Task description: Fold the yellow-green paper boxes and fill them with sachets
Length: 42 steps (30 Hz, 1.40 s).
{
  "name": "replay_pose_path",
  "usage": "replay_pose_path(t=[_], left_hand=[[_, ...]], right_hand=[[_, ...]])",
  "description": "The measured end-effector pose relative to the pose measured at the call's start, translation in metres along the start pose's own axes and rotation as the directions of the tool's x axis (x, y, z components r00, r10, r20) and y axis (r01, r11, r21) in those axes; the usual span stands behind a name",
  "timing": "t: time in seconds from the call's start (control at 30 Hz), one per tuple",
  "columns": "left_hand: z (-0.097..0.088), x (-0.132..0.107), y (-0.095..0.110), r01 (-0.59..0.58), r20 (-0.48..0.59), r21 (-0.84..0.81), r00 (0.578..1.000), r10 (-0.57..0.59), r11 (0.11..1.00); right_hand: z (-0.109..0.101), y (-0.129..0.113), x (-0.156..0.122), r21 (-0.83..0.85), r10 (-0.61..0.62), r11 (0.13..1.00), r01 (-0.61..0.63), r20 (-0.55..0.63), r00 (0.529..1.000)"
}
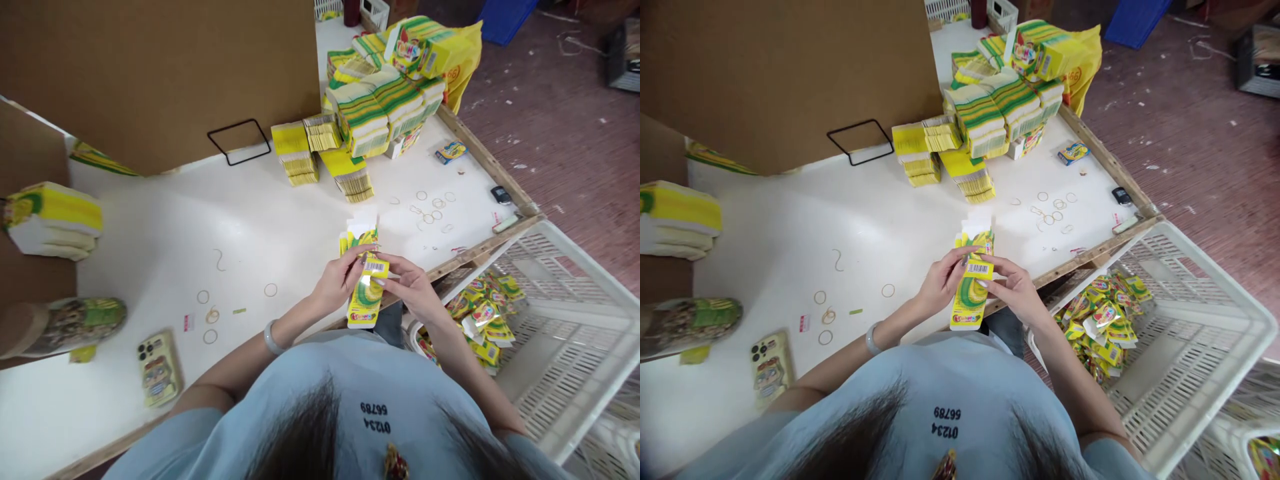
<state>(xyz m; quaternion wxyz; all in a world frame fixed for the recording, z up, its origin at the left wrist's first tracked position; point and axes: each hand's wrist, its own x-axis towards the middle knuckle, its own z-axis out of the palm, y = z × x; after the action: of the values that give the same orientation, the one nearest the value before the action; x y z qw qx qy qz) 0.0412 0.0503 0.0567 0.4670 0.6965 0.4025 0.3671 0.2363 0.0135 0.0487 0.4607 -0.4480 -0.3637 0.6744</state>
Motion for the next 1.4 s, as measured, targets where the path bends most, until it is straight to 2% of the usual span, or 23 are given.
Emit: replay_pose_path(t=[0.13,0.27,0.33,0.4,0.43,0.47,0.5,0.53,0.57,0.6,0.63,0.67,0.7,0.77,0.87,0.93,1.0,1.07,1.1,1.2,1.27,1.33,1.4], left_hand=[[0.002,-0.002,0.0,0.011,0.003,-0.01,1.0,-0.011,1.0],[0.007,-0.003,0.0,-0.003,0.025,0.018,1.0,0.002,1.0],[0.006,0.005,-0.001,-0.046,0.092,0.088,0.995,0.038,0.995],[0.0,0.026,-0.006,-0.133,0.143,0.207,0.984,0.104,0.969],[-0.004,0.042,-0.011,-0.173,0.131,0.275,0.981,0.141,0.946],[-0.009,0.059,-0.016,-0.195,0.095,0.342,0.98,0.173,0.919],[-0.015,0.078,-0.023,-0.192,0.038,0.398,0.98,0.193,0.897],[-0.019,0.098,-0.03,-0.163,-0.01,0.44,0.982,0.187,0.883],[-0.023,0.116,-0.038,-0.119,-0.017,0.464,0.99,0.143,0.878],[-0.026,0.132,-0.046,-0.093,0.018,0.473,0.995,0.096,0.876],[-0.029,0.146,-0.054,-0.091,0.071,0.475,0.995,0.065,0.875],[-0.03,0.156,-0.06,-0.103,0.138,0.476,0.99,0.042,0.873],[-0.032,0.163,-0.065,-0.134,0.201,0.475,0.979,0.041,0.87],[-0.036,0.169,-0.069,-0.22,0.267,0.471,0.958,0.1,0.854],[-0.043,0.158,-0.057,-0.338,0.209,0.432,0.939,0.272,0.836],[-0.048,0.143,-0.04,-0.354,0.145,0.373,0.935,0.324,0.857],[-0.05,0.124,-0.018,-0.316,0.098,0.318,0.949,0.3,0.894],[-0.05,0.105,0.004,-0.264,0.049,0.285,0.964,0.261,0.921],[-0.05,0.095,0.014,-0.247,0.022,0.272,0.968,0.25,0.93],[-0.049,0.063,0.034,-0.208,-0.074,0.165,0.972,0.222,0.964],[-0.046,0.041,0.035,-0.19,-0.097,0.022,0.977,0.191,0.982],[-0.037,0.021,0.023,-0.25,-0.054,-0.071,0.968,0.246,0.966],[-0.023,0.005,0.003,-0.25,0.05,-0.095,0.965,0.256,0.964]], right_hand=[[-0.001,0.003,0.001,-0.024,0.046,0.999,-0.045,0.007,0.999],[0.005,0.009,-0.002,-0.132,-0.061,0.99,0.051,-0.072,0.996],[-0.005,0.007,-0.012,-0.237,-0.132,0.967,0.099,-0.13,0.983],[-0.03,0.0,-0.032,-0.426,-0.222,0.897,0.114,-0.211,0.952],[-0.048,-0.005,-0.047,-0.556,-0.283,0.826,0.096,-0.261,0.923],[-0.066,-0.011,-0.063,-0.678,-0.329,0.735,0.014,-0.339,0.881],[-0.084,-0.017,-0.08,-0.778,-0.349,0.617,-0.122,-0.409,0.843],[-0.101,-0.023,-0.096,-0.838,-0.356,0.463,-0.287,-0.472,0.806],[-0.114,-0.027,-0.109,-0.846,-0.402,0.31,-0.434,-0.53,0.746],[-0.122,-0.029,-0.12,-0.824,-0.437,0.182,-0.537,-0.557,0.706],[-0.127,-0.03,-0.125,-0.8,-0.474,0.096,-0.592,-0.56,0.679],[-0.127,-0.028,-0.126,-0.799,-0.505,0.061,-0.599,-0.542,0.672],[-0.124,-0.026,-0.123,-0.822,-0.522,0.068,-0.565,-0.512,0.682],[-0.108,-0.021,-0.103,-0.896,-0.549,0.15,-0.417,-0.426,0.719],[-0.07,-0.018,-0.055,-0.952,-0.605,0.269,-0.143,-0.283,0.744],[-0.04,-0.019,-0.021,-0.948,-0.668,0.315,0.034,-0.196,0.718],[-0.011,-0.021,0.011,-0.922,-0.726,0.338,0.191,-0.127,0.676],[0.014,-0.02,0.034,-0.882,-0.745,0.366,0.297,-0.087,0.661],[0.024,-0.019,0.042,-0.859,-0.739,0.393,0.327,-0.083,0.668],[0.043,-0.015,0.048,-0.779,-0.684,0.529,0.336,-0.157,0.712],[0.05,-0.013,0.039,-0.709,-0.641,0.626,0.324,-0.232,0.731],[0.057,-0.01,0.027,-0.617,-0.616,0.701,0.357,-0.273,0.739],[0.064,-0.006,0.018,-0.548,-0.634,0.717,0.43,-0.256,0.73]])
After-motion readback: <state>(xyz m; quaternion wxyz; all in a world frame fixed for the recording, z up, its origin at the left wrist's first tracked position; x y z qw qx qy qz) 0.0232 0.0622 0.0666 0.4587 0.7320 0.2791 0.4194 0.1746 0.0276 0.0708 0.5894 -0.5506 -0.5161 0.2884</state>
